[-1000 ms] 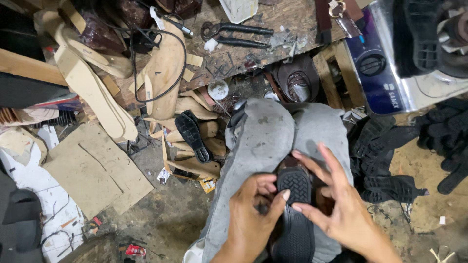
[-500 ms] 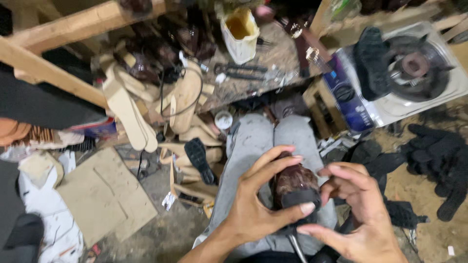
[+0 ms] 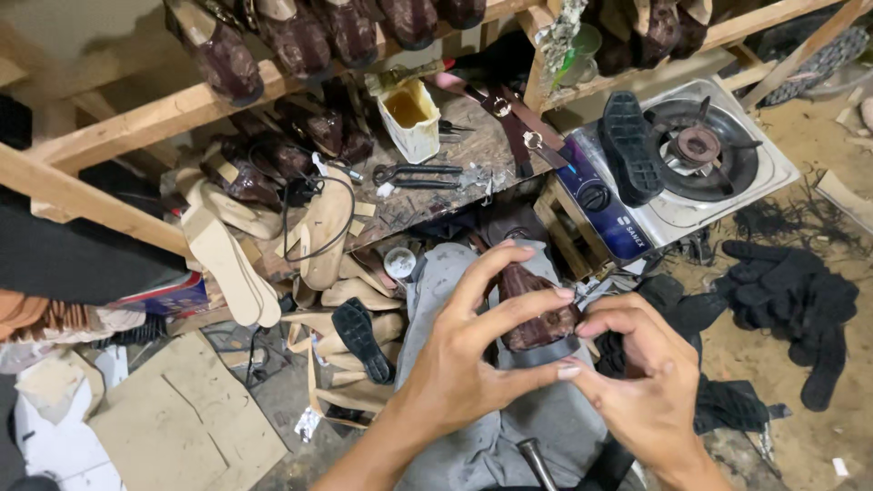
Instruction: The person sits on the floor and works a woman's shoe between their legs, using a curved heated iron to press and smooth the sole edge around the shoe. They turn the shoe to work different sides, then place it on a wooden rack with finished shoes and pick up another shoe to repeat the pressing.
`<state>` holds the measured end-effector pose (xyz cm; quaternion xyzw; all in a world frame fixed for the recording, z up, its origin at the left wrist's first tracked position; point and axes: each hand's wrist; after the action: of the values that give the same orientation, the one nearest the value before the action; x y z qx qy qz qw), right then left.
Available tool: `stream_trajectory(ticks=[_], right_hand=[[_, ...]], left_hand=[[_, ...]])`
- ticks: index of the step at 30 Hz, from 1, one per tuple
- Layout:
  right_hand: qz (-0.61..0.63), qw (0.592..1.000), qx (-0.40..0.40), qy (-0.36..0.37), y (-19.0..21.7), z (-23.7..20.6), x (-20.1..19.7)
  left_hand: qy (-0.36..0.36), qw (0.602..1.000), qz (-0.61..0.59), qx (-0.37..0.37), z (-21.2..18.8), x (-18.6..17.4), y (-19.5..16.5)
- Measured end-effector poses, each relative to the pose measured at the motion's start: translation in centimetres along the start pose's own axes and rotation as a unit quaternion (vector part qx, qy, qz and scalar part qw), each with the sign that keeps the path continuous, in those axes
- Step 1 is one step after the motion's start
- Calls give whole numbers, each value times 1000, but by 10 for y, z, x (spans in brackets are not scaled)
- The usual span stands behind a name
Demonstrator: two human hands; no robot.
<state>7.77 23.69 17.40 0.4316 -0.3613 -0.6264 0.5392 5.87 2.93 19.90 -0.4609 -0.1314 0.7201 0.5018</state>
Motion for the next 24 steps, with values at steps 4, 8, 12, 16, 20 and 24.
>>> stream_trajectory(ticks=[4, 8, 12, 16, 20, 24], right_hand=[[29, 998, -37, 51, -3, 4, -1], [57, 996, 0, 65, -7, 7, -2], [108, 990, 48, 73, -10, 6, -3], [152, 983, 90, 45, -9, 10, 1], [40, 996, 32, 72, -8, 18, 8], [6, 994, -20, 111, -8, 18, 20]], left_hand=[[11, 1000, -8, -11, 4, 2, 2], [12, 1000, -13, -7, 1, 4, 5], [0, 1000, -15, -5, -4, 10, 7], [-24, 1000, -12, 0, -5, 15, 10], [-40, 999, -14, -12, -8, 6, 11], [5, 995, 35, -92, -19, -17, 5]])
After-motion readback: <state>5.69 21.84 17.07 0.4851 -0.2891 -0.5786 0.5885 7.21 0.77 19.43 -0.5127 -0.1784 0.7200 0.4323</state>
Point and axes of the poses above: each hand's wrist, its own z-axis towards the middle knuckle, its own x-axis out of the palm, y = z × x, and after that the axes turned 15 degrees about z, right-handed
